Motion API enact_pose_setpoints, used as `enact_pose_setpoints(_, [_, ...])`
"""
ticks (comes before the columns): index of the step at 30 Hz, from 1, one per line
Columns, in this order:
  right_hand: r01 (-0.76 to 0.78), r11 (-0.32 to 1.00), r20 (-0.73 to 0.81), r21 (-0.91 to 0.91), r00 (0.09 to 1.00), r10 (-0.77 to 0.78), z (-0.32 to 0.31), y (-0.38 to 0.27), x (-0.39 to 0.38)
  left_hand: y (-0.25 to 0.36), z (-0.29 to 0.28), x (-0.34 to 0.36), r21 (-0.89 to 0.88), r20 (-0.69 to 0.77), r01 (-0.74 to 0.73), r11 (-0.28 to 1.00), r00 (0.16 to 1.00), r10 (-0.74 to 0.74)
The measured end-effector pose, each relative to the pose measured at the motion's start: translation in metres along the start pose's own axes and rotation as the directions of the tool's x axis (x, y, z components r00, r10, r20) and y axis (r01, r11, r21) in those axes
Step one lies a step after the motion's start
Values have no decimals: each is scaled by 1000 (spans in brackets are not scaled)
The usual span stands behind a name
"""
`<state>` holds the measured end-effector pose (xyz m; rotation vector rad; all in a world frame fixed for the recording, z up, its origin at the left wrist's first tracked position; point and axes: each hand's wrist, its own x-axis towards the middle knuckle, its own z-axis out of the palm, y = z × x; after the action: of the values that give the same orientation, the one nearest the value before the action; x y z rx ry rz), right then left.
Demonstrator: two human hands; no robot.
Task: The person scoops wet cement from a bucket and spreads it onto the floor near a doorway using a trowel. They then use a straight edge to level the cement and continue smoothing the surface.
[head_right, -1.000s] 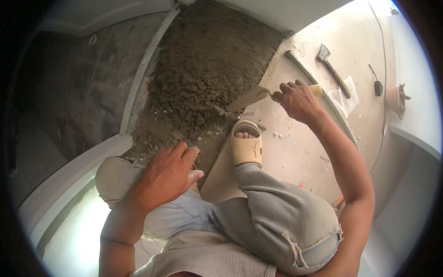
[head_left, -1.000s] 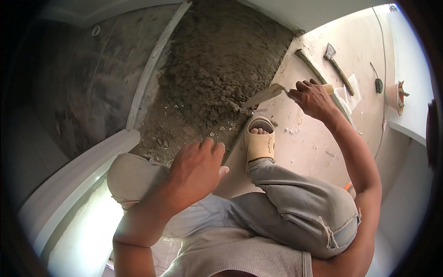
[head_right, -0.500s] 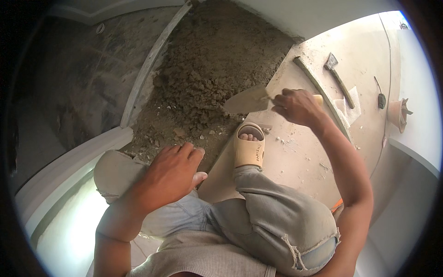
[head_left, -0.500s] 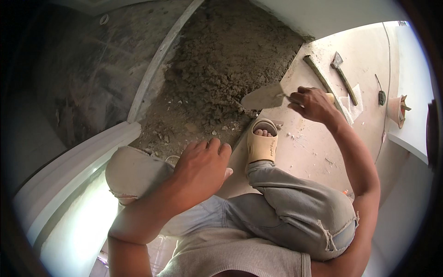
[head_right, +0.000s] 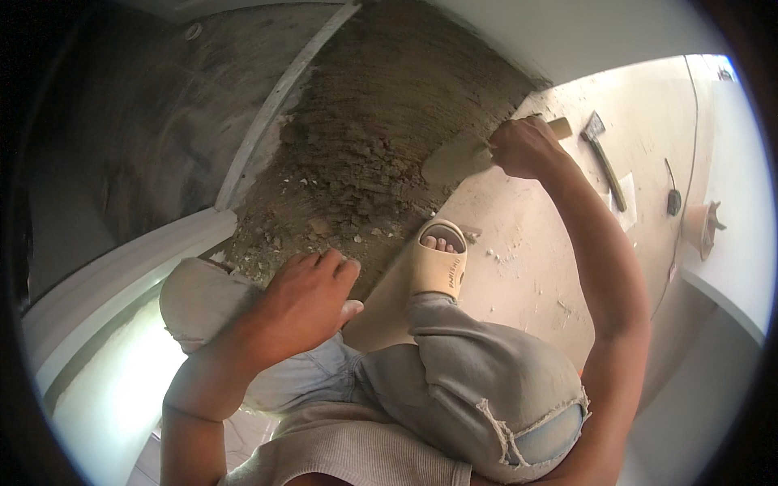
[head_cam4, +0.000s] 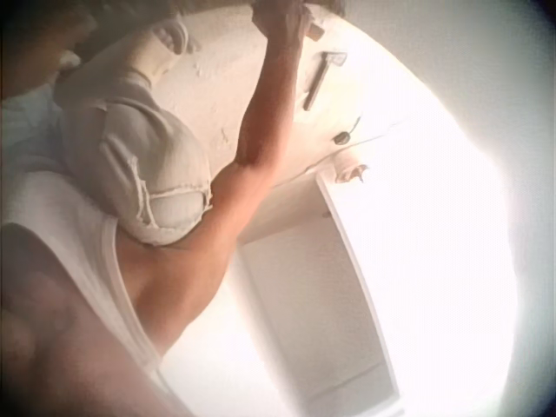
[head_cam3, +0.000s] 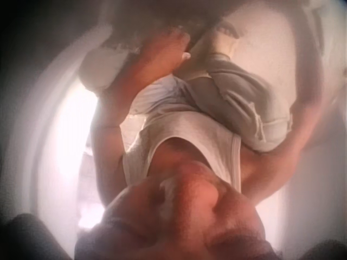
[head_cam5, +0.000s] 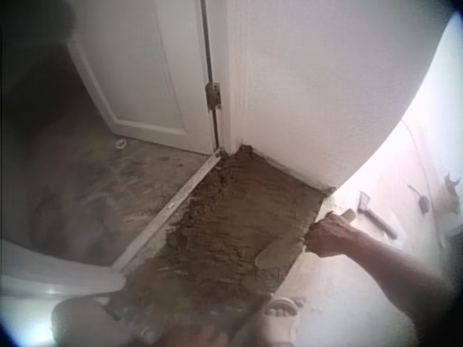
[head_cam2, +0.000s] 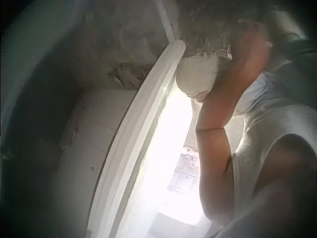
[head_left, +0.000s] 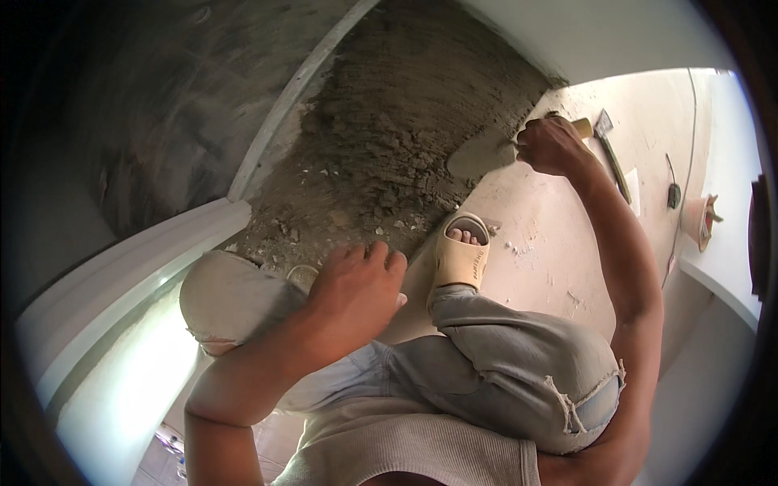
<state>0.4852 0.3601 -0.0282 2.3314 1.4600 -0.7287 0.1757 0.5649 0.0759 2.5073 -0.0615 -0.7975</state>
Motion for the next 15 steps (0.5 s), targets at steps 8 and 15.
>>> enact_pose_setpoints(8, [170,974,-253,-152,946,-204,-1,-42,69,9,11,2,51,23,-32,998,999,31])
enact_pose_setpoints(15, [58,998,-146,-32,987,-63,-32,-74,112,15,20,6,86,13,-32,996,999,31])
